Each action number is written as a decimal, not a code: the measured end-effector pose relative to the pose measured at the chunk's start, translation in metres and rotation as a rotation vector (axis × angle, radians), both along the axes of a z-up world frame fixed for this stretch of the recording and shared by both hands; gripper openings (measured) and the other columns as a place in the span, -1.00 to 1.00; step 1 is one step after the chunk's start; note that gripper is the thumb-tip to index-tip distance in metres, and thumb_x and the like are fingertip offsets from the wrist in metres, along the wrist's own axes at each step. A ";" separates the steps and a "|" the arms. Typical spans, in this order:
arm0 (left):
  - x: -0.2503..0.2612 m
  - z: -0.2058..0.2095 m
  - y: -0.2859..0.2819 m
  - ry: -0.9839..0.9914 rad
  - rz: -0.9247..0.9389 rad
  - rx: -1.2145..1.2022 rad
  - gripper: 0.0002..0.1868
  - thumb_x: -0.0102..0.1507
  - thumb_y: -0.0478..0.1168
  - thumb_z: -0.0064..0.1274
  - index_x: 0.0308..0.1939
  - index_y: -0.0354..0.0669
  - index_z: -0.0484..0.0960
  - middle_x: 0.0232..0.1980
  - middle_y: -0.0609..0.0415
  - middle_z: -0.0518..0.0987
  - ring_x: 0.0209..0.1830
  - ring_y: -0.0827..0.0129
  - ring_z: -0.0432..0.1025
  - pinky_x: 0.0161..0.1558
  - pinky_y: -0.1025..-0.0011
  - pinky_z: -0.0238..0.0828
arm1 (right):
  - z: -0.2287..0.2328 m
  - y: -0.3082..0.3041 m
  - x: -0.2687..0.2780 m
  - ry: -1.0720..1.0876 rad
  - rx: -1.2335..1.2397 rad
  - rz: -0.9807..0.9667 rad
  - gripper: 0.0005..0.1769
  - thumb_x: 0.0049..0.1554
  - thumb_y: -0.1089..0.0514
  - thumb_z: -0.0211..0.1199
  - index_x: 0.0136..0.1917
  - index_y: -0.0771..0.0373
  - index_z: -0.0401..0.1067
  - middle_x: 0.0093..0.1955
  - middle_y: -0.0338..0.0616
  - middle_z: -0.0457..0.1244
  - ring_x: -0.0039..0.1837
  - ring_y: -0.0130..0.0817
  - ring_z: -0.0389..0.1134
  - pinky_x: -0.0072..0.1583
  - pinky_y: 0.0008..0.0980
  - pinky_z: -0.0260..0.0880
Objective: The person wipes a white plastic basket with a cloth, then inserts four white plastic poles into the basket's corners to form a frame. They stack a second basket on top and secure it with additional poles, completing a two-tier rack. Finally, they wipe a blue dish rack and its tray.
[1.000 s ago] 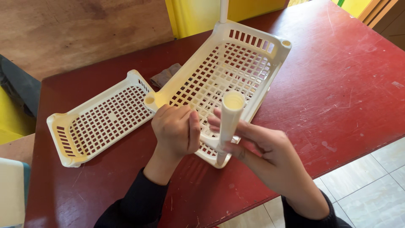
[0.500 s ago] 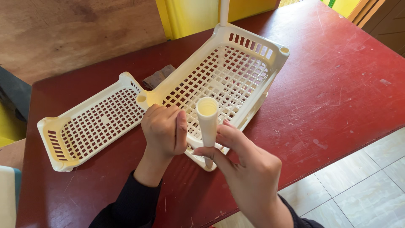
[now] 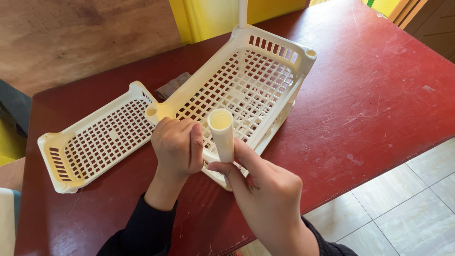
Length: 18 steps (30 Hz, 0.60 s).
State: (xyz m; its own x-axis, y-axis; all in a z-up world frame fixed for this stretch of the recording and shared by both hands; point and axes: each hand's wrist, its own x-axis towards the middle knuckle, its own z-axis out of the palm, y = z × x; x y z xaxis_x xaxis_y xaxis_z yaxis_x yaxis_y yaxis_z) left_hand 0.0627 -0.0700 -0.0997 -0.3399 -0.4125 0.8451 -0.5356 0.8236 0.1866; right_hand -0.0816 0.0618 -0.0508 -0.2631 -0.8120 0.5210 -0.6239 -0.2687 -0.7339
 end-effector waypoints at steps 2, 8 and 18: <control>0.000 0.001 0.000 -0.006 0.003 0.000 -0.60 0.37 -0.29 -0.14 -0.61 -0.19 0.38 -0.58 0.03 0.30 -0.58 0.14 0.21 -0.35 0.22 0.11 | 0.007 0.000 0.002 0.088 -0.001 -0.062 -0.58 0.03 0.12 0.56 0.17 0.11 0.60 -0.22 -0.23 0.46 -0.38 -0.49 0.38 -0.28 -0.50 0.38; 0.001 0.002 0.000 -0.005 0.005 0.007 -0.61 0.36 -0.29 -0.14 -0.60 -0.19 0.40 -0.58 0.04 0.31 -0.58 0.15 0.21 -0.35 0.23 0.12 | 0.023 -0.017 -0.037 -0.328 0.122 0.576 -0.51 0.07 0.32 0.32 0.29 0.25 0.42 0.05 -0.26 0.46 0.05 -0.69 0.48 0.06 -0.59 0.58; 0.000 0.001 0.002 -0.009 0.032 0.019 -0.59 0.38 -0.29 -0.15 -0.61 -0.18 0.35 -0.58 0.03 0.28 -0.57 0.14 0.19 -0.35 0.21 0.10 | 0.015 -0.012 -0.010 -0.209 -0.019 0.144 -0.56 -0.05 0.26 0.53 0.13 0.21 0.59 -0.13 -0.24 0.51 -0.13 -0.69 0.49 -0.10 -0.60 0.54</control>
